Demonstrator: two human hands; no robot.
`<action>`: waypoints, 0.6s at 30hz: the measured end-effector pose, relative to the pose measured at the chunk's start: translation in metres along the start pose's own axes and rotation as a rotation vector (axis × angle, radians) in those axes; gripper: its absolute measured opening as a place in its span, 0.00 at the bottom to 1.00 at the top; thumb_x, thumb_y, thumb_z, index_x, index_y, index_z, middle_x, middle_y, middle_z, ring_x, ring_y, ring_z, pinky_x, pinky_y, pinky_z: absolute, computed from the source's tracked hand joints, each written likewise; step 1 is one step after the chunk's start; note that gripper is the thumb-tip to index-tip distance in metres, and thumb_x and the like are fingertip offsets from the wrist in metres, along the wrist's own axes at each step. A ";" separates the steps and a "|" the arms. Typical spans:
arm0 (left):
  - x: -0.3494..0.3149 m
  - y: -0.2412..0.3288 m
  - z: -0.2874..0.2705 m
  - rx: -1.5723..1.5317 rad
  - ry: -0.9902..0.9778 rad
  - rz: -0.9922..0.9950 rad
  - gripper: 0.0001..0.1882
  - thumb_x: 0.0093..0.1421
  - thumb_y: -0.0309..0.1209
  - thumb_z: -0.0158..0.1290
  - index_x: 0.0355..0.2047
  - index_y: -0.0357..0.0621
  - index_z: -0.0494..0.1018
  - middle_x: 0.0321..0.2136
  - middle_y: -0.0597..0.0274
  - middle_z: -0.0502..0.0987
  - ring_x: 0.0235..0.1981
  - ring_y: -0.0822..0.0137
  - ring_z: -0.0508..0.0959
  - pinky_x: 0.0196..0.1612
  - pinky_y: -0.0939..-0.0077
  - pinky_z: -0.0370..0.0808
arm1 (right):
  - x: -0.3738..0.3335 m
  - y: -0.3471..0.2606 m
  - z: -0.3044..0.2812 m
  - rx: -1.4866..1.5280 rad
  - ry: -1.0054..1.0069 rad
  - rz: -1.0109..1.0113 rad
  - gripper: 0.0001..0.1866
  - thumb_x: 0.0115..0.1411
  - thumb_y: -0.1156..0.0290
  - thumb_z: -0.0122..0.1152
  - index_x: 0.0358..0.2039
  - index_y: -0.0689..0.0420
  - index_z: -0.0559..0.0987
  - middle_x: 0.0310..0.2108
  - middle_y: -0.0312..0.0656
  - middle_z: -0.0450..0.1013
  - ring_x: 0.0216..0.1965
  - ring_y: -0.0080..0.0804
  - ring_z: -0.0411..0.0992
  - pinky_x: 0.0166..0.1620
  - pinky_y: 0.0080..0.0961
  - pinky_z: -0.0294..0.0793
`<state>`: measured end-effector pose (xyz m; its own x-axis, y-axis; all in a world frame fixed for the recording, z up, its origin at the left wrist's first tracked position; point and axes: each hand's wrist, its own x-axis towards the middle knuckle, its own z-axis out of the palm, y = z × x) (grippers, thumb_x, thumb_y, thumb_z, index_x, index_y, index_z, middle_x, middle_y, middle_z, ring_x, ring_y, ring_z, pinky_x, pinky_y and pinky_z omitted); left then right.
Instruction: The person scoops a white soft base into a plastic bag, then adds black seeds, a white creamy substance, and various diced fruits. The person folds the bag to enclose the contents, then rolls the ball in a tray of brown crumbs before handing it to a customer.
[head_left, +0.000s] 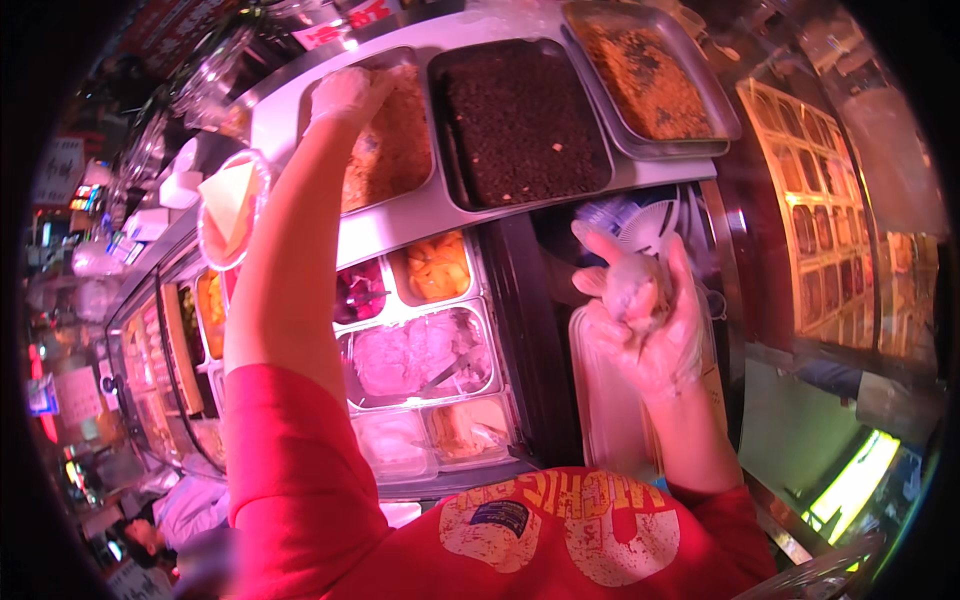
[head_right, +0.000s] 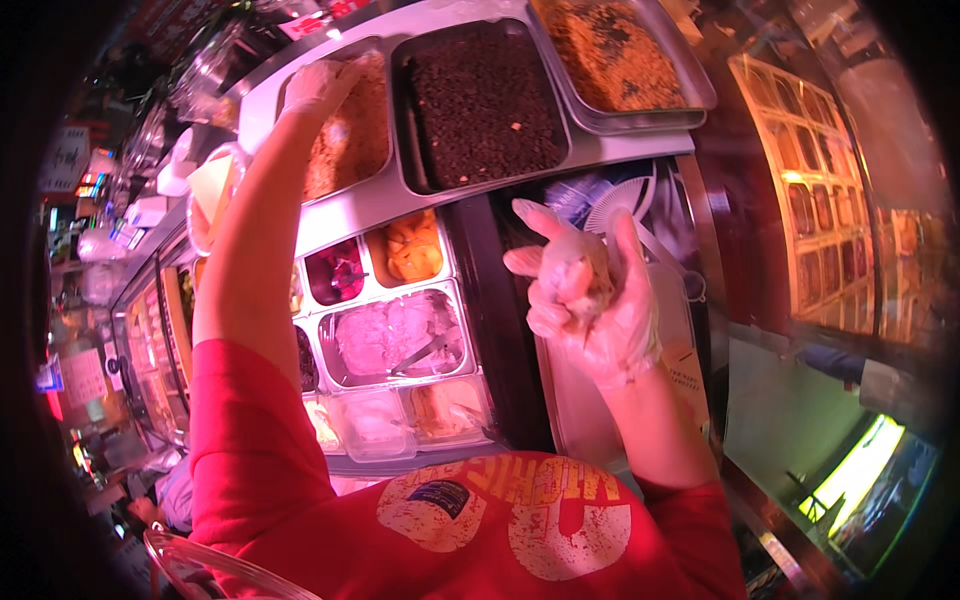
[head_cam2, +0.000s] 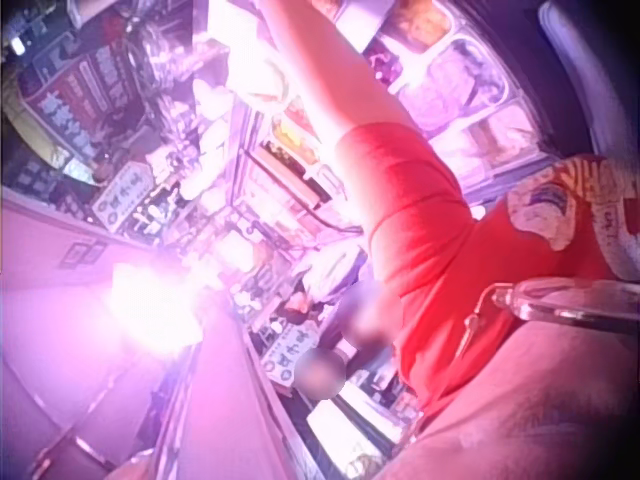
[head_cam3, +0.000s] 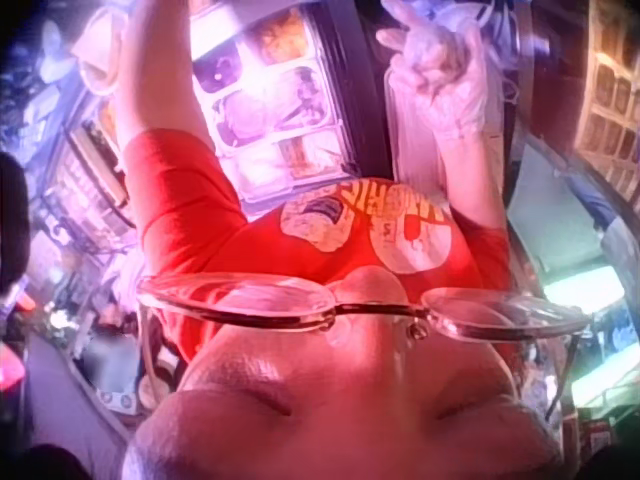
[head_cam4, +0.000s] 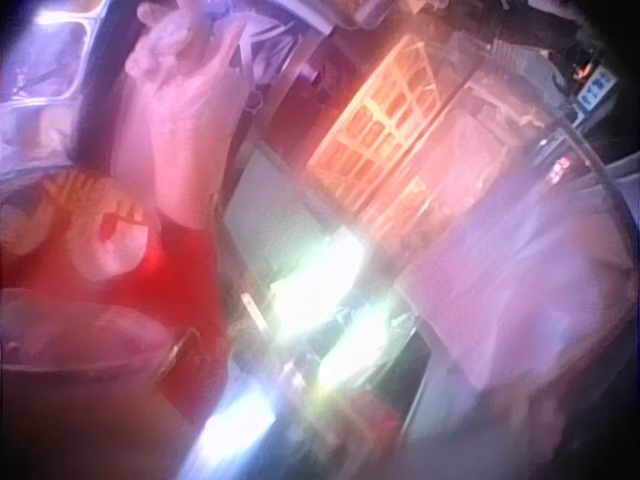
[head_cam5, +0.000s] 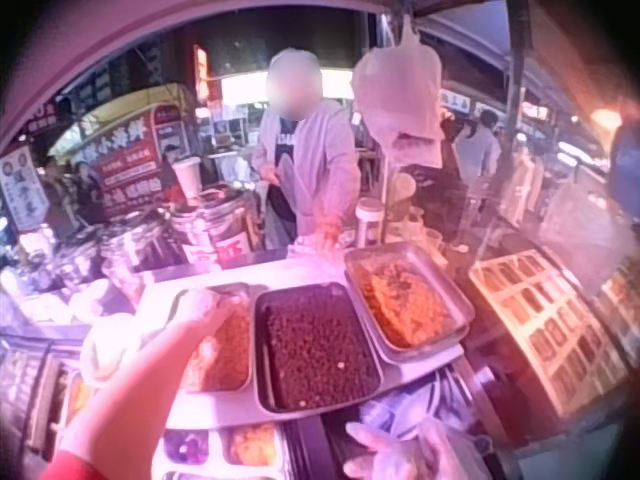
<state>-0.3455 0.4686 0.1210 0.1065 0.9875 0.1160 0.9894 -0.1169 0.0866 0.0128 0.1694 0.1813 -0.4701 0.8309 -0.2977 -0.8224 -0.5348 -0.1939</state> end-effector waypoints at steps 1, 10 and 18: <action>0.000 0.003 0.004 -0.022 0.056 -0.019 0.31 0.65 0.63 0.45 0.43 0.52 0.84 0.44 0.46 0.83 0.50 0.44 0.80 0.55 0.52 0.73 | 0.003 -0.002 0.002 -0.049 0.042 -0.015 0.47 0.71 0.32 0.33 0.69 0.64 0.63 0.45 0.55 0.80 0.23 0.31 0.71 0.27 0.25 0.69; -0.197 0.174 -0.091 -1.388 0.076 0.356 0.20 0.67 0.39 0.58 0.53 0.40 0.78 0.52 0.49 0.78 0.54 0.56 0.78 0.58 0.63 0.74 | 0.007 0.008 0.036 -0.997 0.265 -0.121 0.41 0.70 0.32 0.40 0.56 0.63 0.76 0.30 0.41 0.80 0.29 0.26 0.76 0.33 0.21 0.73; -0.307 0.232 -0.021 -3.114 -0.179 -0.337 0.18 0.71 0.42 0.54 0.49 0.39 0.73 0.49 0.56 0.76 0.54 0.60 0.76 0.59 0.62 0.75 | -0.014 0.055 0.057 -1.966 0.100 -0.773 0.29 0.77 0.53 0.41 0.64 0.65 0.68 0.56 0.57 0.74 0.48 0.41 0.78 0.53 0.32 0.75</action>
<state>-0.1510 0.1357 0.1266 0.2363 0.9676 -0.0887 -0.9699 0.2294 -0.0811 -0.0434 0.1369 0.2281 -0.2135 0.9355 0.2815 0.5705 0.3533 -0.7414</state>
